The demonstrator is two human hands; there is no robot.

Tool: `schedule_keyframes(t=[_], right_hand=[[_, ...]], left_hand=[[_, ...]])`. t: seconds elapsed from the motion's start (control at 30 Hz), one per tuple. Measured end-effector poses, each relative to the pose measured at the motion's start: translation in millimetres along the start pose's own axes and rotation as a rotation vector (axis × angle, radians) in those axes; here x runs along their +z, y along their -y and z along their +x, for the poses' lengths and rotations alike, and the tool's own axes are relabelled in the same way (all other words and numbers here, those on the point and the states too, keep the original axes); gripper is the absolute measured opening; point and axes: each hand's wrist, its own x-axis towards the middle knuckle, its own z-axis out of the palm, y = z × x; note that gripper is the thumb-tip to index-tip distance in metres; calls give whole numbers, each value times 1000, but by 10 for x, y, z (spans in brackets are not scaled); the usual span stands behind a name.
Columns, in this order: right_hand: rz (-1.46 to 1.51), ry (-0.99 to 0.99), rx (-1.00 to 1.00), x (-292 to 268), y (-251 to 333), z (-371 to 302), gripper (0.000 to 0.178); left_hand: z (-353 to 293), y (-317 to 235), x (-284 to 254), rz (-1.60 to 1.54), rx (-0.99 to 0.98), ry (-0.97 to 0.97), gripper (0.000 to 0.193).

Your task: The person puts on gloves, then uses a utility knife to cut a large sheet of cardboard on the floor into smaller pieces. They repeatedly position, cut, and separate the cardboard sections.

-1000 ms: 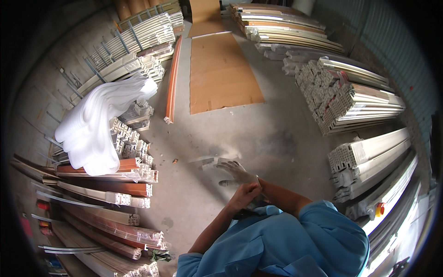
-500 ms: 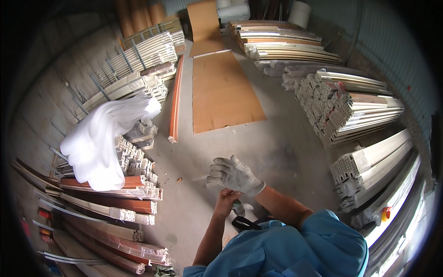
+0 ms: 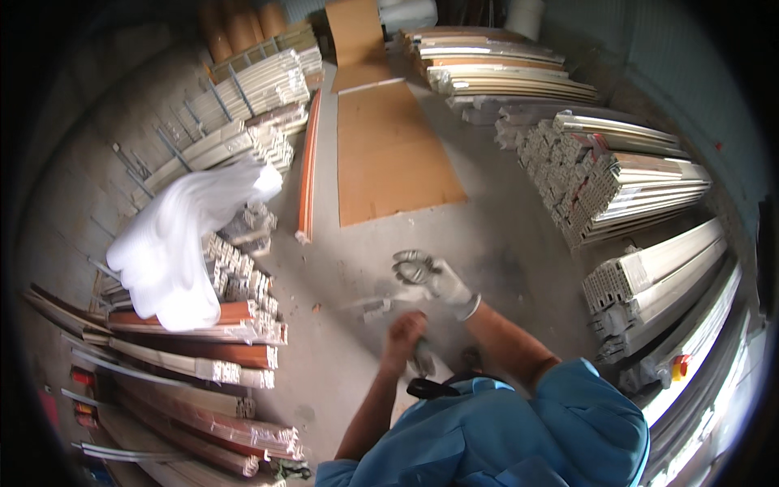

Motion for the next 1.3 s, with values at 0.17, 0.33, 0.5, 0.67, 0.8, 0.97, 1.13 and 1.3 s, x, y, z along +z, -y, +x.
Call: schedule_keyframes(t=[0.17,0.33,0.5,0.67,0.8,0.97,1.13,1.3], right_hand=[[-445,158,96,-5,-90,-329,60],[-679,86,183,199,-245,-449,44],[-153,115,289,53,-357,-488,23],[-232,315,460,-88,-487,-496,44],[-208,248,192,-62,-442,-477,69],[-493,197,87,70,-313,-393,56],[-634,176,155,5,-175,-312,41],[-454,199,83,-61,-14,-174,48]], left_hand=[[192,-172,-448,-798,-175,-278,32],[174,-427,-366,-887,-138,-165,36],[12,-498,-390,-428,-16,-49,41],[-87,-337,-493,-574,-101,-227,32],[-188,-216,-429,-73,-58,-293,26],[-155,-219,-398,218,16,-213,28],[-110,-398,-690,496,84,-208,25],[69,-567,-684,435,117,-90,25]])
